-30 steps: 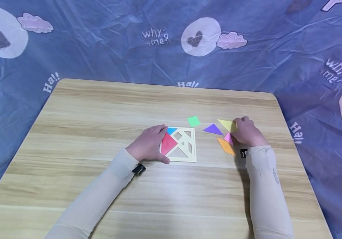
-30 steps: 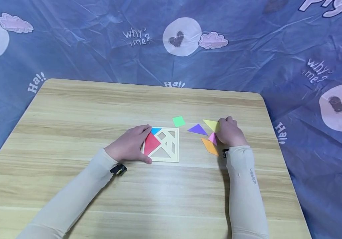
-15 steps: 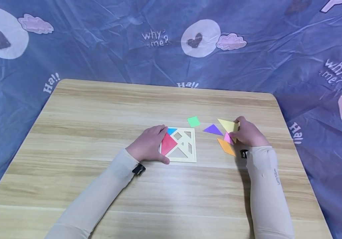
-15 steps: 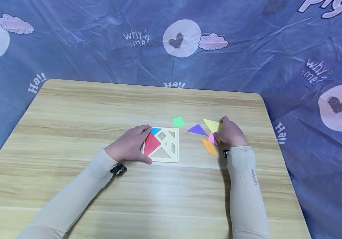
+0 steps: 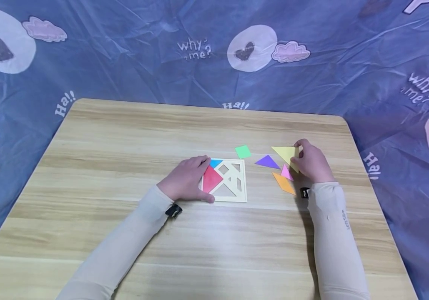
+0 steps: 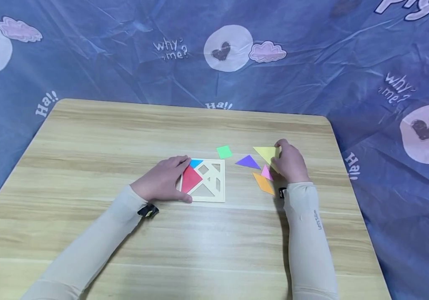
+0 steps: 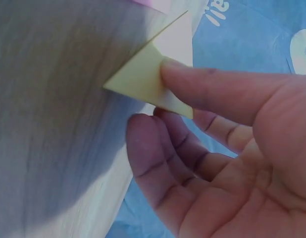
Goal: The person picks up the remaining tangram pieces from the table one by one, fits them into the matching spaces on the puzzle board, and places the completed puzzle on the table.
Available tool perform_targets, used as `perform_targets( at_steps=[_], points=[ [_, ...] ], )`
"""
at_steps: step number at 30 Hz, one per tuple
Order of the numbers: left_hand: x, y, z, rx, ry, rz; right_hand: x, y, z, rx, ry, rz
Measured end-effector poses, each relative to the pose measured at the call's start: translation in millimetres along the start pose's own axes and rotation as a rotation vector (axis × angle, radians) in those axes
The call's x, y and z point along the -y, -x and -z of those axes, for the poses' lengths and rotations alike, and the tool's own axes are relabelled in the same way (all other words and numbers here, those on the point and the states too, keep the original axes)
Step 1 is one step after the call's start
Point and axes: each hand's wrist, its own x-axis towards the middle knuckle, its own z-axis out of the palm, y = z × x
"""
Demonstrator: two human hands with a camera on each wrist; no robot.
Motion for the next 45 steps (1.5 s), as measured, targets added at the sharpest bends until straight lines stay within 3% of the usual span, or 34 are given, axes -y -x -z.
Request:
perform_targets(
  at_steps=[9, 25, 35, 45],
  points=[
    [5.8, -4.0, 2.8, -0.037, -0.01, -0.042, -0.3, -0.1, 0.1, -0.029, 0.015, 0.006],
    [7.3, -1.9, 2.6, -0.03, 0.03, -0.008, 3.9, -0.6, -2.0, -0.093, -0.026, -0.069],
    [6.8, -2.0, 3.6, -0.016, 0.037, -0.004, 6.4, 1.3, -1.1, -0.237, -0.036, 0.026],
    [7.7, -2.2, 4.7, -0.012, 0.034, 0.003, 22.0, 3.4, -1.5, -0.273, -0.089, 0.04]
  ],
)
